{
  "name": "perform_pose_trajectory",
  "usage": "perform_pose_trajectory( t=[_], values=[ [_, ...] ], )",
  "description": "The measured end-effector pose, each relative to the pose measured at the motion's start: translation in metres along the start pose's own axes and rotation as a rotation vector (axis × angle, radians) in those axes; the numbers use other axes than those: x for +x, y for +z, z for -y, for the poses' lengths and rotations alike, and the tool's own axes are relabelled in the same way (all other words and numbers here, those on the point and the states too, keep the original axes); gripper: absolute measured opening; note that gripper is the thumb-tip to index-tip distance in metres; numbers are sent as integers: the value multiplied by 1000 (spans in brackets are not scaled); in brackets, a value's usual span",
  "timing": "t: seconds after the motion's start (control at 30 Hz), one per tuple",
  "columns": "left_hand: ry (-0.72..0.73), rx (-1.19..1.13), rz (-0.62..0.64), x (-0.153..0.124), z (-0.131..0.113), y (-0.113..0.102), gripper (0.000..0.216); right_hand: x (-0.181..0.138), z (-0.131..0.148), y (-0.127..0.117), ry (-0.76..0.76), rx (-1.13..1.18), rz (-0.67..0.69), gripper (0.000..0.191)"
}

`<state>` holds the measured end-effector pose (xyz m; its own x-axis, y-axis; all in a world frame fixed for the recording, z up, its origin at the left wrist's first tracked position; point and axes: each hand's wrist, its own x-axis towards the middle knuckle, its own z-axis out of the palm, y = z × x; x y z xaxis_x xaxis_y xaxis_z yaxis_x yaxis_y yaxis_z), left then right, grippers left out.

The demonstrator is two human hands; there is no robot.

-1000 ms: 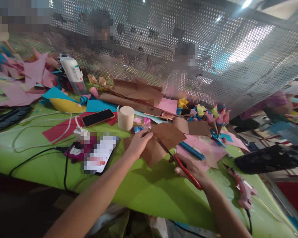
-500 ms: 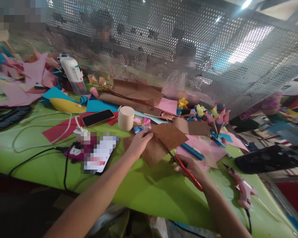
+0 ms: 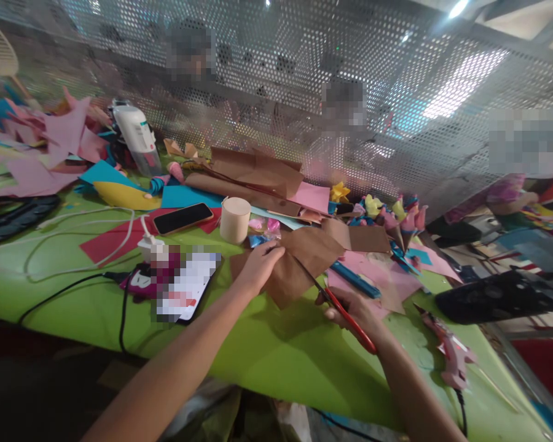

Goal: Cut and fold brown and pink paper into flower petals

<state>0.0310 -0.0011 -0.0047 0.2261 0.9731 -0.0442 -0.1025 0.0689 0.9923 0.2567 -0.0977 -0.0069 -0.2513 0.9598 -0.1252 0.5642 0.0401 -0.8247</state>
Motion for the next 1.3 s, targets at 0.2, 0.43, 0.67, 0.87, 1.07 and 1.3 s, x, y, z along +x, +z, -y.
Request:
perform_pose_trajectory(
  t=[0.2, 0.43, 0.67, 0.87, 1.07, 1.3],
  values=[
    [38, 77, 45, 2, 3, -1, 20, -4, 11, -4, -38, -122, 19, 65],
    [87, 146, 105, -1, 3, 2, 20, -1, 7, 0, -31, -86, -1, 70],
    [111, 170, 130, -4, -1, 3, 21, 3, 2, 3, -31, -42, -34, 76],
    [116, 187, 127, -4, -4, 3, 23, 4, 0, 4, 24, 18, -25, 74],
    [98, 192, 144, -6, -6, 4, 25, 7, -12, 6, 29, 54, -27, 65],
    [94, 230, 165, -5, -4, 1, 26, 4, -8, 7, -9, -2, -66, 68]
  ],
)
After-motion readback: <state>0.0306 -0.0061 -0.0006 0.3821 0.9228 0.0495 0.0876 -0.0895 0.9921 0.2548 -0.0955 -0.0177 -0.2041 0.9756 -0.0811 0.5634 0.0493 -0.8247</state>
